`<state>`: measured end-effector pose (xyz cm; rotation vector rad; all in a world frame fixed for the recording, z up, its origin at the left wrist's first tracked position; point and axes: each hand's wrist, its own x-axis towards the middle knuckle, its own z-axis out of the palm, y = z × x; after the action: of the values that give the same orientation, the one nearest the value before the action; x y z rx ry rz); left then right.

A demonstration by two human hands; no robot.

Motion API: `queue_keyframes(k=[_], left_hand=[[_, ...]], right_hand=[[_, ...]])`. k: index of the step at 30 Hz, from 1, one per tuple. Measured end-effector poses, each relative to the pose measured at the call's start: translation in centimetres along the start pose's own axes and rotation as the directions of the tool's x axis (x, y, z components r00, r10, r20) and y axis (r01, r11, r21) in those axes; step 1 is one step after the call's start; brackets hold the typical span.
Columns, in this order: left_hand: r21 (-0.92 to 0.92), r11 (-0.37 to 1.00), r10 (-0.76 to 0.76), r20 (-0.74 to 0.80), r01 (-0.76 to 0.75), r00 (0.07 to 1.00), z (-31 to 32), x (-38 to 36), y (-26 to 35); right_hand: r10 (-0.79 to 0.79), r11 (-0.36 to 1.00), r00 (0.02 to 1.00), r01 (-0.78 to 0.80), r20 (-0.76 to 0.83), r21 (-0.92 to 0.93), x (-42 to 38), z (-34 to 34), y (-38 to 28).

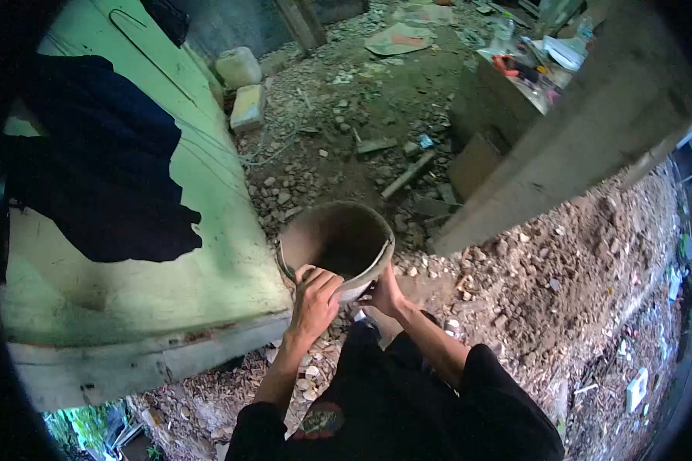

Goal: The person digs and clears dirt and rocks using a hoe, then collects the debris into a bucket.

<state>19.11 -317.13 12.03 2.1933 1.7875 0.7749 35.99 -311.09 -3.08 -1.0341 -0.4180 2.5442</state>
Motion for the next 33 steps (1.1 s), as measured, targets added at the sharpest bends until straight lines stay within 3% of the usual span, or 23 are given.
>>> queue_keyframes(k=[1,4,5,6,8,13,23,30,33], left_hand=[[0.005,1.000,0.003,0.012,-0.003,1.000,-0.5,0.4,-1.2],[0.049,0.998,-0.033,0.020,0.032,0.999,-1.2,1.4,-4.5],[0.073,0.996,-0.059,0.005,0.058,0.998,-0.9,1.3,-5.7],[0.080,0.992,-0.103,0.009,0.102,0.995,-0.6,1.1,-6.6],[0.082,0.990,-0.120,0.012,0.119,0.993,-1.9,2.1,-7.0],[0.048,0.991,-0.127,0.067,0.124,0.990,-2.3,4.6,-8.4],[-0.073,0.985,-0.153,0.044,0.156,0.987,-1.8,10.1,-10.5],[-0.156,0.982,-0.099,0.049,0.105,0.994,-2.2,17.2,-18.1],[-0.196,0.979,-0.054,0.063,0.065,0.997,-2.8,21.9,-23.0]], right_hand=[[-0.056,0.998,0.997,0.056,-0.056,0.008,0.6,1.9,-0.3],[-0.139,0.990,0.990,0.139,0.002,-0.015,4.7,4.9,-1.5],[-0.083,0.993,0.995,0.078,0.058,0.090,6.7,4.5,-1.4],[-0.178,0.982,0.976,0.168,0.126,0.088,9.2,3.2,0.0],[-0.077,0.996,0.986,0.068,0.150,0.061,11.1,1.7,1.5],[0.017,0.993,0.998,-0.009,-0.066,0.115,8.7,3.6,-1.4],[-0.034,0.997,0.998,0.038,-0.055,0.064,10.3,4.2,-10.0],[-0.078,0.996,0.996,0.076,-0.049,-0.044,16.3,5.5,-16.1],[-0.105,0.994,0.964,0.100,-0.245,-0.034,19.6,9.0,-20.1]])
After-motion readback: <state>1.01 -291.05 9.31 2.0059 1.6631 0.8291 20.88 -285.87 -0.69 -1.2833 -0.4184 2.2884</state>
